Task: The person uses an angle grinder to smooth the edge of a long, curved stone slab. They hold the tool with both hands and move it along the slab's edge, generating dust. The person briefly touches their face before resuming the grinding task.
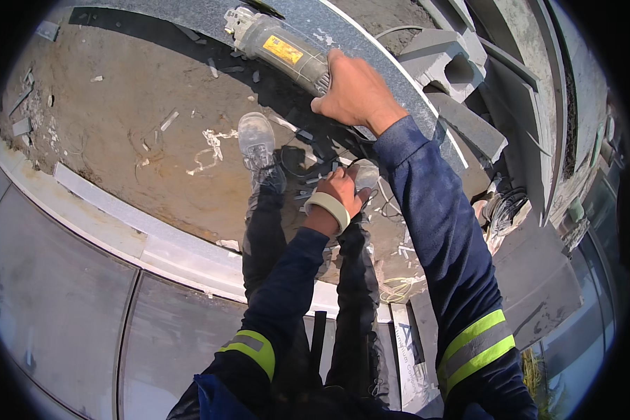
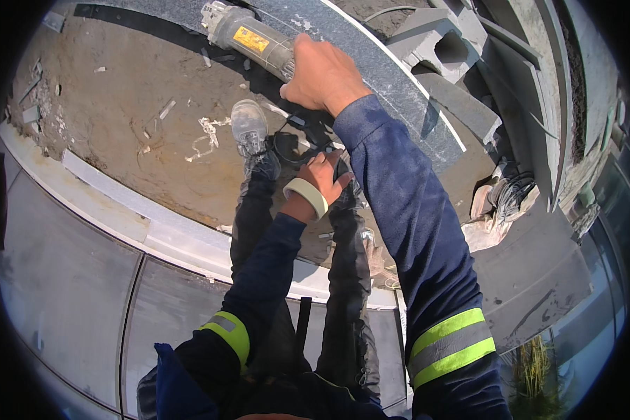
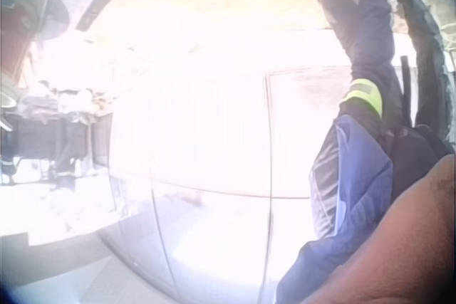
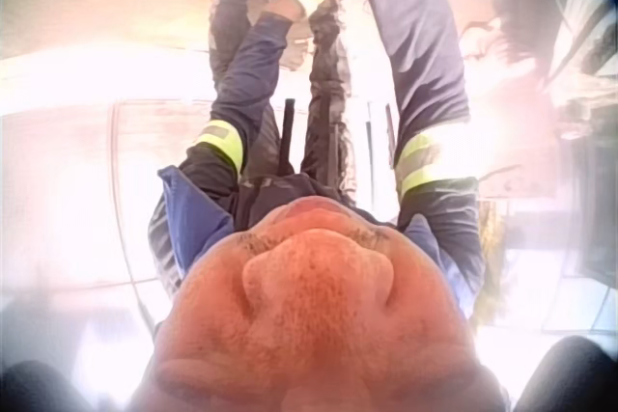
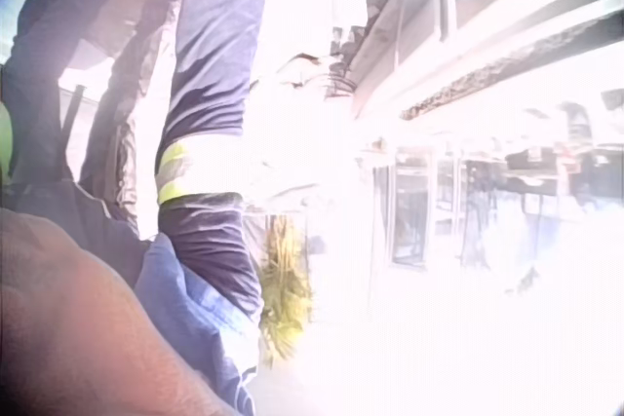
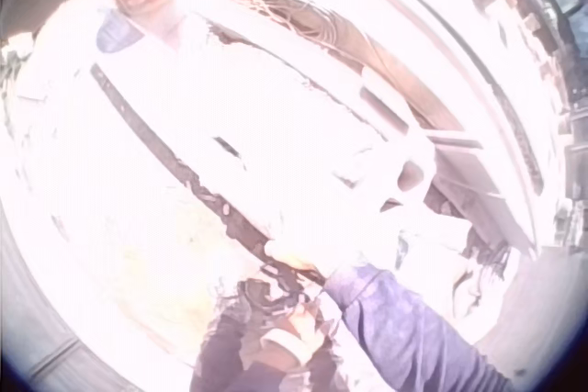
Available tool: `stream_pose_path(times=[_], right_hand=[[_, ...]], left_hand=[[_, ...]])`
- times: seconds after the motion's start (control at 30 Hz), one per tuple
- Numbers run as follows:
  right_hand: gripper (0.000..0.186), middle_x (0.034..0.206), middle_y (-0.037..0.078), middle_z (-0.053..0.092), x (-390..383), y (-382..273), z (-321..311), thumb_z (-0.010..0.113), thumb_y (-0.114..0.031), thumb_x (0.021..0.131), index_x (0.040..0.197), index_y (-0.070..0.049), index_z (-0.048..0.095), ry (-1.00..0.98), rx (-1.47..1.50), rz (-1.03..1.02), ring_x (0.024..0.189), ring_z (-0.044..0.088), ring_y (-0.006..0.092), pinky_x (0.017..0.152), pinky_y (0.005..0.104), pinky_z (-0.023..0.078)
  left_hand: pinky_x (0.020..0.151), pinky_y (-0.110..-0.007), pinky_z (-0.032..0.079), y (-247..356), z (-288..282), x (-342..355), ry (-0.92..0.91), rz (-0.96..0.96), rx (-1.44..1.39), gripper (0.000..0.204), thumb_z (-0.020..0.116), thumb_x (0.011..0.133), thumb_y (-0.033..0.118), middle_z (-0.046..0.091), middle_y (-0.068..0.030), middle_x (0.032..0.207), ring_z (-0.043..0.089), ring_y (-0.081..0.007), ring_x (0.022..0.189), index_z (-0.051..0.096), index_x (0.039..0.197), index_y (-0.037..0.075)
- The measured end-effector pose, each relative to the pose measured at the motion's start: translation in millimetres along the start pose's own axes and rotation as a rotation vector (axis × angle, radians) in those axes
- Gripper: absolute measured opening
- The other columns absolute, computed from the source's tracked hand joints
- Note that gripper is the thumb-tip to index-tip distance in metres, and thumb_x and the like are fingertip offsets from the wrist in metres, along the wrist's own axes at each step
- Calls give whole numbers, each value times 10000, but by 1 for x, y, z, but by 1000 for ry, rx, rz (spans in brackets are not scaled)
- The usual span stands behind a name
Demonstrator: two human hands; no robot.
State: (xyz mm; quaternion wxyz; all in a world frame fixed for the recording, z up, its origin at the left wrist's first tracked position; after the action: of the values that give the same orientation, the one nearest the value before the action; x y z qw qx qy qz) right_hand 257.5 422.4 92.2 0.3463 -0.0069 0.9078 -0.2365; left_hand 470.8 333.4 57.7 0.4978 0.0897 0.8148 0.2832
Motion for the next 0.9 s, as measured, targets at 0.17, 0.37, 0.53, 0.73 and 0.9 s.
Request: stream_pose_path(times=[0.17, 0.37, 0.53, 0.73, 0.9], right_hand=[[634, 1051, 322, 747, 10, 0, -1, 854, -287, 744, 1204, 87, 631, -20, 25, -24, 1019, 738, 486, 912, 518, 590], [635, 1075, 326, 748, 35, -21, 4, 858, -311, 745, 1196, 84, 649, 7, 12, -84, 1028, 748, 476, 911, 514, 601], [603, 1045, 321, 745, 17, -4, 0, 849, -291, 738, 1169, 81, 651, 14, 12, -51, 1011, 739, 485, 906, 522, 592], [599, 1033, 323, 739, -2, 6, 0, 845, -286, 734, 1161, 81, 640, 16, 16, -32, 1015, 727, 496, 904, 525, 582], [601, 1041, 323, 738, 18, 5, 5, 844, -290, 737, 1170, 75, 641, 43, 26, -65, 1023, 729, 495, 911, 521, 585]], left_hand=[[1005, -517, 553, -3, 4, 1, 8, 27, 10, 703, 659, 1002, 499, 662, -263, 1318, 687, -435, 1174, 540, 1504, 22], [1013, -538, 545, -29, 42, 5, 118, 135, 150, 706, 645, 1012, 493, 648, -285, 1350, 674, -444, 1196, 526, 1530, 29], [1012, -527, 547, -7, 26, 4, 15, 57, 102, 713, 663, 1004, 500, 656, -273, 1329, 681, -440, 1181, 533, 1526, 33], [1006, -519, 552, -1, 8, 1, 0, 10, 4, 683, 698, 985, 463, 659, -272, 1296, 684, -445, 1163, 554, 1494, 31], [1005, -531, 553, 1, 13, 1, 57, 40, 67, 623, 725, 960, 364, 638, -297, 1312, 661, -463, 1190, 574, 1411, -39]])
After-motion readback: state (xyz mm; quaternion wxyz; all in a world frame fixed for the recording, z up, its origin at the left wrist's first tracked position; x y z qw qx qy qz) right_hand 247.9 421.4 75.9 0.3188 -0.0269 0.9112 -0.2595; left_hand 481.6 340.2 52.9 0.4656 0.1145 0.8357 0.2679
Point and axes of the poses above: each hand's wrist, its own x-axis towards the middle knuckle, its own z-axis out of the palm, y = z × x, the point moved 1 cm from there along x, towards the middle knuckle
